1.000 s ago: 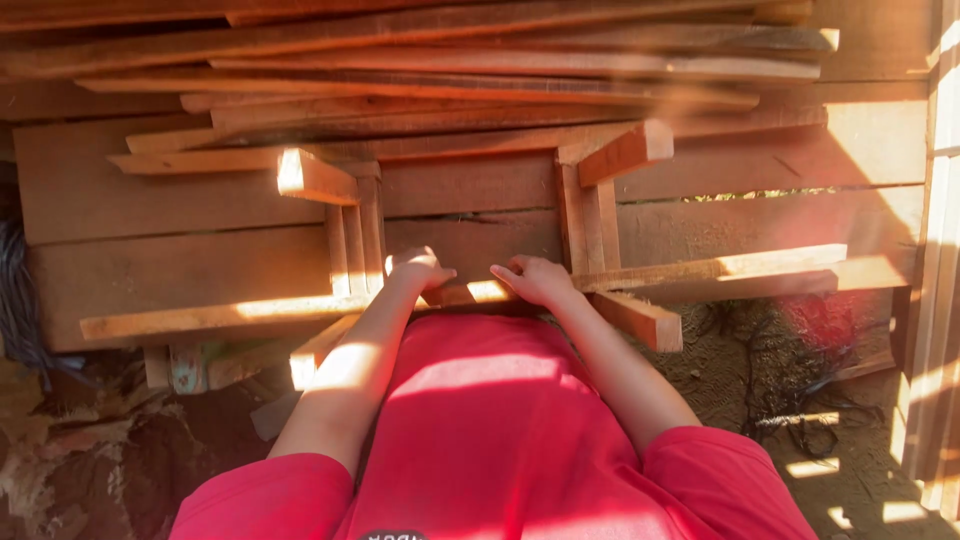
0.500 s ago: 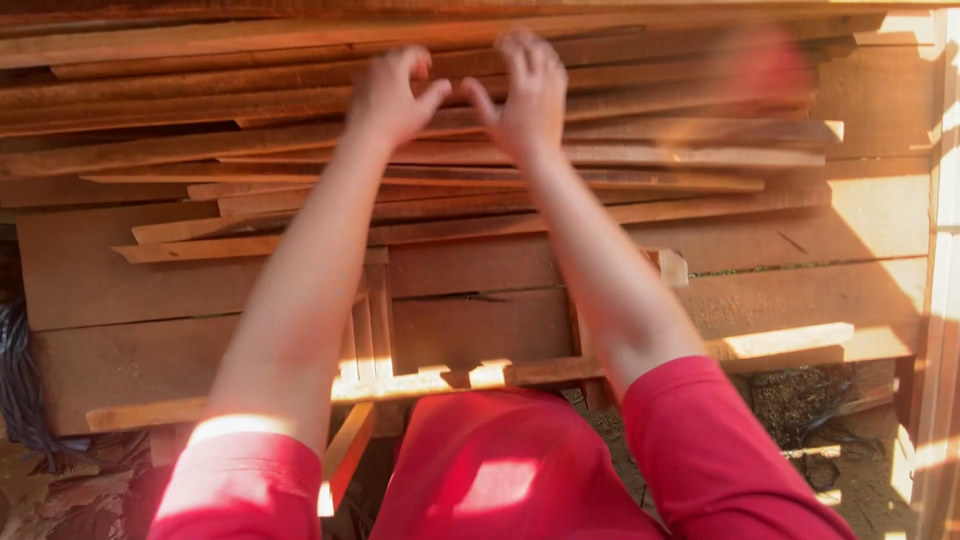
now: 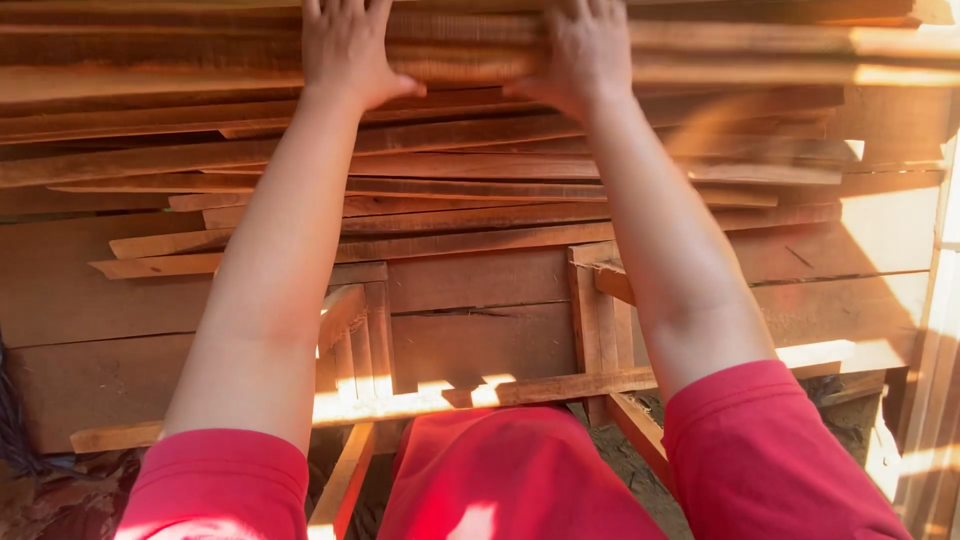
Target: Sorting and arranging long wooden planks on an outdoor storage rack.
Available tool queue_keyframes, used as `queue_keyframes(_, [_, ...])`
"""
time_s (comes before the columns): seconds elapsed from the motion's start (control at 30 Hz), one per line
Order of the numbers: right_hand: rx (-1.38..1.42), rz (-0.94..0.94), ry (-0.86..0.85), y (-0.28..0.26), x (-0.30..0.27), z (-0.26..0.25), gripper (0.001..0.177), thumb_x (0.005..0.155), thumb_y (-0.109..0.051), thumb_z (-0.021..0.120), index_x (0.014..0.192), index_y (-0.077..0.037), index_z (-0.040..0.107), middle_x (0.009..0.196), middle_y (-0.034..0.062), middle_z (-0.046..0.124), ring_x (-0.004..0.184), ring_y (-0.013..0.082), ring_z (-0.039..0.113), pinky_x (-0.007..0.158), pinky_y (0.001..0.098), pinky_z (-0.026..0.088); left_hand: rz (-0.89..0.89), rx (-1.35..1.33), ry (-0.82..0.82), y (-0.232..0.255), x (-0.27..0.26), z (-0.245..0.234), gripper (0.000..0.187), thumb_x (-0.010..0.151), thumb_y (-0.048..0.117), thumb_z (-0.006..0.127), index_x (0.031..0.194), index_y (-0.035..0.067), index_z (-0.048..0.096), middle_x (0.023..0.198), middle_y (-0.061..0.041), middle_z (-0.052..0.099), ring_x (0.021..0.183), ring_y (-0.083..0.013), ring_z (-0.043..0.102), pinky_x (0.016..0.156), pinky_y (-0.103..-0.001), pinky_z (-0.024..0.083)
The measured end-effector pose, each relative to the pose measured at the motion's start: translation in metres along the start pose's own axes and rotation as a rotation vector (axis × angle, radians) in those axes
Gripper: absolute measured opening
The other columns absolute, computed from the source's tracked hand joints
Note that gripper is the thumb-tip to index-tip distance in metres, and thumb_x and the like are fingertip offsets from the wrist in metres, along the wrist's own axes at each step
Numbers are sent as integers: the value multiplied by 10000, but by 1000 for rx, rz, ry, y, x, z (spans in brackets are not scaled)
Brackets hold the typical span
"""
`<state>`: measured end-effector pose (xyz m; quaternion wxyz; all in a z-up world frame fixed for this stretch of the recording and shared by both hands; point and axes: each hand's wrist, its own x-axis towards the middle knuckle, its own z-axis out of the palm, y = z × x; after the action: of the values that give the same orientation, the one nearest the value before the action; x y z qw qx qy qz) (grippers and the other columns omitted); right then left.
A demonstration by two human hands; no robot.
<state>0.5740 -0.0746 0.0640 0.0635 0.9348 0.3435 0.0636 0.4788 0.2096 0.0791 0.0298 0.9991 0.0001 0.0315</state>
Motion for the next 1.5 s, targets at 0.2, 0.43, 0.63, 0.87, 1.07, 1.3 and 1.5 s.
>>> queue_keyframes(0.2, [168, 10, -4, -38, -61, 4, 898, 824, -679, 795, 1414, -61, 521, 1510, 106, 488, 1384, 313, 389, 1126, 482, 246, -71, 55, -201, 12, -51, 32, 1151, 718, 804, 759, 1574, 115, 416, 1587, -161, 406, 1377, -453, 435, 1144, -637, 234])
queue_keyframes(0.43, [234, 142, 130, -75, -111, 25, 581, 803, -254, 805, 1314, -124, 563, 1467, 40, 550, 1249, 276, 543, 1090, 493, 316, -224, 41, -208, 57, -101, 41, 762, 839, 347, 800, 1484, 69, 504, 1660, -154, 285, 1389, -441, 429, 1205, -626, 195])
queue_keyframes(0.63, [163, 63, 244, -99, -179, 54, 625, 682, -339, 900, 1215, -179, 615, 1468, 20, 547, 1339, 285, 482, 1068, 493, 418, -161, -68, -178, 78, -182, 64, 421, 975, 298, 739, 1346, 142, 612, 1541, -61, 461, 1399, -329, 453, 1219, -677, 107])
queue_keyframes(0.87, [234, -59, 268, -90, -188, 9, 652, 738, -397, 851, 1303, -210, 584, 1148, 5, 658, 1105, 231, 600, 1111, 541, 298, -222, -81, -177, 76, -190, 38, 473, 919, 347, 737, 1310, 180, 529, 1370, -24, 564, 1359, -294, 445, 1225, -668, 57])
queue_keyframes(1.07, [368, -161, 517, -99, -192, -118, 452, 917, -283, 812, 1304, -118, 646, 1257, 13, 677, 1061, 245, 568, 1115, 451, 307, -258, 114, -88, 81, -198, -71, 780, 871, 527, 685, 1479, 77, 495, 1617, -176, 377, 1506, -441, 233, 1214, -661, -12])
queue_keyframes(1.3, [368, -337, 624, -110, -218, -199, 412, 947, -347, 805, 1255, -102, 687, 1201, 5, 688, 992, 210, 587, 939, 360, 405, 105, 240, 190, 110, -235, -142, 627, 836, 539, 743, 1328, 175, 608, 1233, -13, 646, 1056, -252, 596, 998, -493, 259])
queue_keyframes(1.5, [233, -294, 396, -84, -268, -220, 561, 968, -613, 711, 1256, -132, 714, 1101, 4, 739, 998, 215, 651, 1095, 390, 349, 311, -17, 229, 122, -282, -185, 403, 889, 481, 783, 1130, 174, 684, 940, 47, 715, 729, -199, 671, 602, -330, 486])
